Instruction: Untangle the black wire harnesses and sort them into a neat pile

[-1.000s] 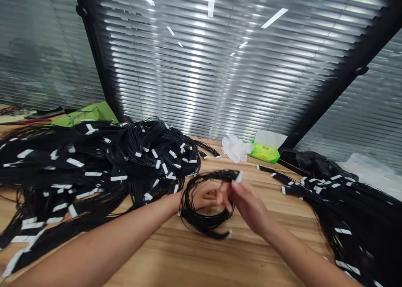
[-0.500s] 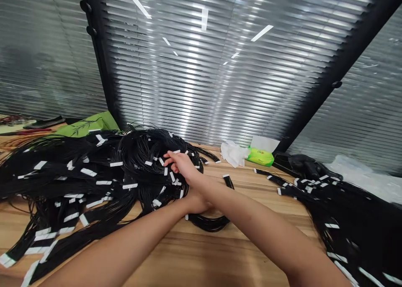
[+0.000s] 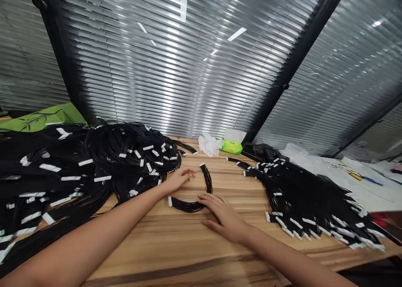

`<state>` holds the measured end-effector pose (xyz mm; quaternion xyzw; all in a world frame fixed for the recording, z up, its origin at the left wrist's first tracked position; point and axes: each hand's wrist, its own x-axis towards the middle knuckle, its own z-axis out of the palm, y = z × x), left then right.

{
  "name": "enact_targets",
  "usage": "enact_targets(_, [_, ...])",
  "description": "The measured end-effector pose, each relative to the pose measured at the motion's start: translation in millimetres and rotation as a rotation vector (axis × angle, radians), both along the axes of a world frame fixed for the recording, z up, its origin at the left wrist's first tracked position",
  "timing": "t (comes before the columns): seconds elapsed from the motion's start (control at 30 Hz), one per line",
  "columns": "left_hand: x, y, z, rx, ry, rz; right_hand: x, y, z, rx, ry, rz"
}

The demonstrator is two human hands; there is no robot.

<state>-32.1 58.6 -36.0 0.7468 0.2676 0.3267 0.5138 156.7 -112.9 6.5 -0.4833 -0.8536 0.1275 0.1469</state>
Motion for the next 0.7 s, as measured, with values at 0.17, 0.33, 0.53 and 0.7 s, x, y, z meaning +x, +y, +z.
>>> enact_targets(0.17, [2,0,0.9,-0.053,-0.035,0.037,15,1,-4.4,0.009,-0.241,-0.028])
enact_targets(0.33, [1,-7,0.1,-0.067,-0.030,0.039,18,32,22.2,0.093,-0.183,-0.242])
enact_targets(0.53, [0,3,3.3,-0.090,-0.080,0.178,-40,100,121.1,0.595,0.184,-0.181])
enact_targets(0.7, [-1,-8,0.5,-0.058,-0.029,0.091,-143,152,172.9,0.767,0.483,0.000])
